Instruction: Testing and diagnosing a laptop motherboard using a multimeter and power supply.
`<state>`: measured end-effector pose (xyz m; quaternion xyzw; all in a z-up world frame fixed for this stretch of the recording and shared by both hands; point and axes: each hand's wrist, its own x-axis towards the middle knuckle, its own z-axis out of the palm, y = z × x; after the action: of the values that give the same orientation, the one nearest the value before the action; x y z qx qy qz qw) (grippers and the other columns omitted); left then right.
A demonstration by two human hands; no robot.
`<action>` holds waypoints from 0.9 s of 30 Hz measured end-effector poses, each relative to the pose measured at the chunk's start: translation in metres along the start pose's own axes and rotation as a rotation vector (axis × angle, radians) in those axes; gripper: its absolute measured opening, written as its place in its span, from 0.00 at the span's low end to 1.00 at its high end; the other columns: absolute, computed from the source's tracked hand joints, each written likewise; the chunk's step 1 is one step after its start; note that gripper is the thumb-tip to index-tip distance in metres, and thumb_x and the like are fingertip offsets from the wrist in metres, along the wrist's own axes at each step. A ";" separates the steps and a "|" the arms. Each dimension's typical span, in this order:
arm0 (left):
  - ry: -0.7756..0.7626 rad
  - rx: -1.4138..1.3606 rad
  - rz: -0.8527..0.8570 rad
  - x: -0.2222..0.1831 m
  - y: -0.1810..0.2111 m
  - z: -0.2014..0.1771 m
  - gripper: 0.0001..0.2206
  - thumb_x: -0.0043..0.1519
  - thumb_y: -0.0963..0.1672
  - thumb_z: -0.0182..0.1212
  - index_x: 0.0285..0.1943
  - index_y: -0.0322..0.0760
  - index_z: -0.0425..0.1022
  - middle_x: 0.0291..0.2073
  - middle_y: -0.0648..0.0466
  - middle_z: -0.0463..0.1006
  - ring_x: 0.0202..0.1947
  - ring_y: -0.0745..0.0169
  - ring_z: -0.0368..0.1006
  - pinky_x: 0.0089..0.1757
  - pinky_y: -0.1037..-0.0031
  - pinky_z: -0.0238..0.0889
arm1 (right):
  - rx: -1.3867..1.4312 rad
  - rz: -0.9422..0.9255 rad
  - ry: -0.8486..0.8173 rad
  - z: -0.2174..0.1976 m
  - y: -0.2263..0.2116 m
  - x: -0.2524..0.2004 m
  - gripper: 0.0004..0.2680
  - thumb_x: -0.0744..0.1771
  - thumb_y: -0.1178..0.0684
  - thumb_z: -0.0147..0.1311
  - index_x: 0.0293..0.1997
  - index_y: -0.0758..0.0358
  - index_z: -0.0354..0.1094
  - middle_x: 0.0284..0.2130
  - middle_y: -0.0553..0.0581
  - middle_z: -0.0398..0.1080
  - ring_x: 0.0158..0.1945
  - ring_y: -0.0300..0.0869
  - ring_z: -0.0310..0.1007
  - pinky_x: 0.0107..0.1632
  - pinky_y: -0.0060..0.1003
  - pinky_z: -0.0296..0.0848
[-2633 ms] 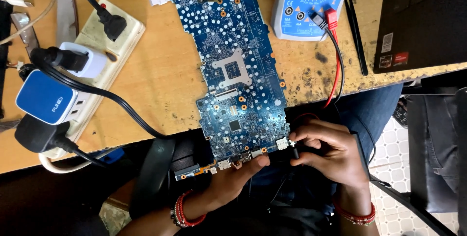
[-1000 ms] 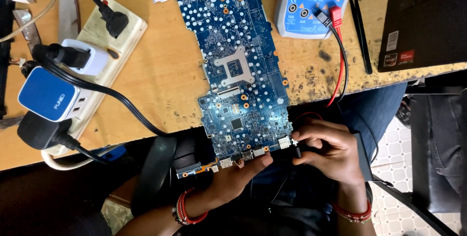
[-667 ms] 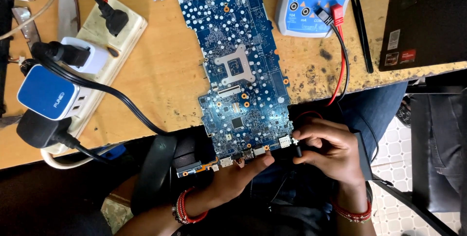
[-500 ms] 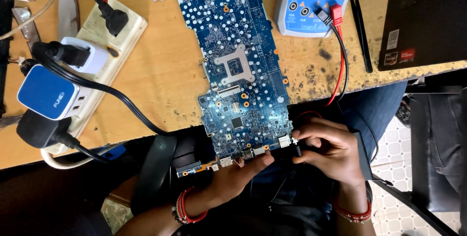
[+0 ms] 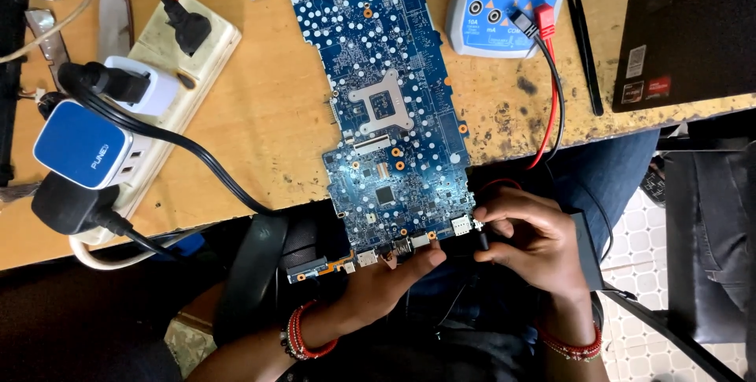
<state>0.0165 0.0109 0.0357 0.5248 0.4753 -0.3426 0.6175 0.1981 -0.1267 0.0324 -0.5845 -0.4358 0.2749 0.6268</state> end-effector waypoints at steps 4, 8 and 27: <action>-0.026 0.134 0.193 0.016 -0.019 0.003 0.25 0.60 0.61 0.48 0.70 0.85 0.66 0.54 0.87 0.81 0.18 0.83 0.47 0.26 0.79 0.37 | 0.013 -0.017 0.011 0.003 -0.003 0.000 0.14 0.61 0.54 0.67 0.47 0.65 0.71 0.26 0.47 0.60 0.30 0.36 0.56 0.42 0.34 0.64; 0.089 -0.065 0.013 -0.006 0.004 0.000 0.24 0.53 0.64 0.53 0.49 0.66 0.87 0.29 0.68 0.74 0.37 0.83 0.69 0.44 0.80 0.56 | 0.009 -0.032 0.015 0.004 -0.007 0.004 0.13 0.62 0.54 0.67 0.48 0.64 0.72 0.25 0.47 0.57 0.30 0.36 0.57 0.41 0.34 0.63; -0.155 -0.610 0.872 0.033 -0.034 0.013 0.19 0.69 0.53 0.51 0.40 0.37 0.78 0.38 0.54 0.77 0.40 0.61 0.68 0.47 0.67 0.62 | -0.263 0.256 0.697 -0.009 0.000 -0.013 0.02 0.71 0.60 0.58 0.45 0.61 0.68 0.33 0.48 0.69 0.35 0.29 0.64 0.40 0.22 0.62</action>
<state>-0.0013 -0.0068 -0.0061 0.4433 0.2441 0.0618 0.8603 0.2004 -0.1422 0.0299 -0.7675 -0.1520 0.0777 0.6179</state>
